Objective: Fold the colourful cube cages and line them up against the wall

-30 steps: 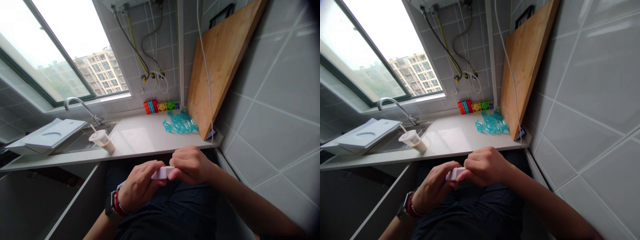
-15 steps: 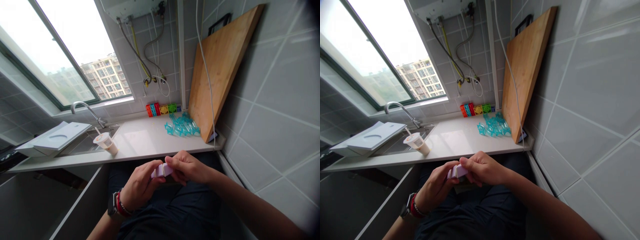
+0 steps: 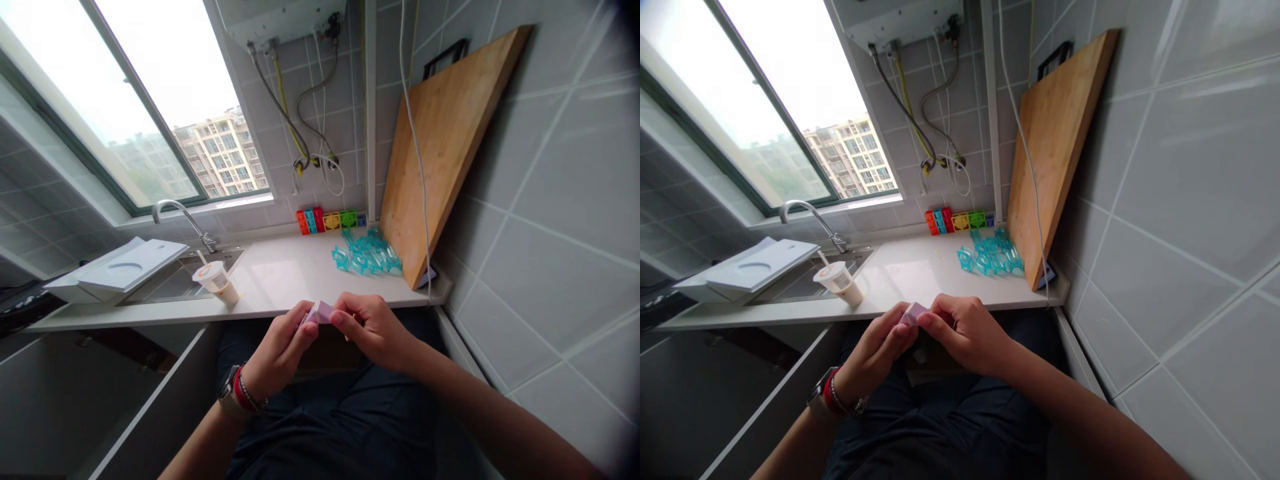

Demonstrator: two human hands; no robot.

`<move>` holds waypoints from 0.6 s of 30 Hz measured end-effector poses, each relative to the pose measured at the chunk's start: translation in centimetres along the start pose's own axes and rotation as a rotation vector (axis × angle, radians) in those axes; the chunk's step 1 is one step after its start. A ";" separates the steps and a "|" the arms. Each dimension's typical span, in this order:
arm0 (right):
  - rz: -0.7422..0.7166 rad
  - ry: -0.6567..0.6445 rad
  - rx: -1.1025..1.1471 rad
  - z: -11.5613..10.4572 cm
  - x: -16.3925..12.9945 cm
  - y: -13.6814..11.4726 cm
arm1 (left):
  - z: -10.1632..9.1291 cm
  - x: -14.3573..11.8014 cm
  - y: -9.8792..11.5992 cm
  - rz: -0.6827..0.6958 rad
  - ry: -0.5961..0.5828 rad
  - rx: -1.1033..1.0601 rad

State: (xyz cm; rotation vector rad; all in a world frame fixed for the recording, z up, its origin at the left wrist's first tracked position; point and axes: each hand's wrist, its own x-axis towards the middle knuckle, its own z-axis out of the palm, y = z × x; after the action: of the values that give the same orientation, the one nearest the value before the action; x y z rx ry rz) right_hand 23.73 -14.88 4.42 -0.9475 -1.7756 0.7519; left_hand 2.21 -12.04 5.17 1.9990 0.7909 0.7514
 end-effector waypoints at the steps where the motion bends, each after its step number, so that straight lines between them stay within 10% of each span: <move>1: -0.018 -0.016 -0.033 -0.2 0.0 -0.1 | 0.1 0.1 0.1 -0.025 -0.018 -0.045; 11: -0.408 -0.043 -0.502 -1.4 0.5 0.7 | 0.2 0.7 0.3 -0.206 -0.319 -0.410; 18: -0.340 -0.004 -0.380 -2.0 0.3 0.9 | 0.7 0.4 0.5 -0.205 -0.237 -0.331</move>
State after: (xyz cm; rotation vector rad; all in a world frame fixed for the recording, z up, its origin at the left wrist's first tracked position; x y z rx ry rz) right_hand 25.72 -13.98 4.56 -0.8503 -2.0562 0.2034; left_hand 3.10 -12.30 5.30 1.6439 0.6702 0.4802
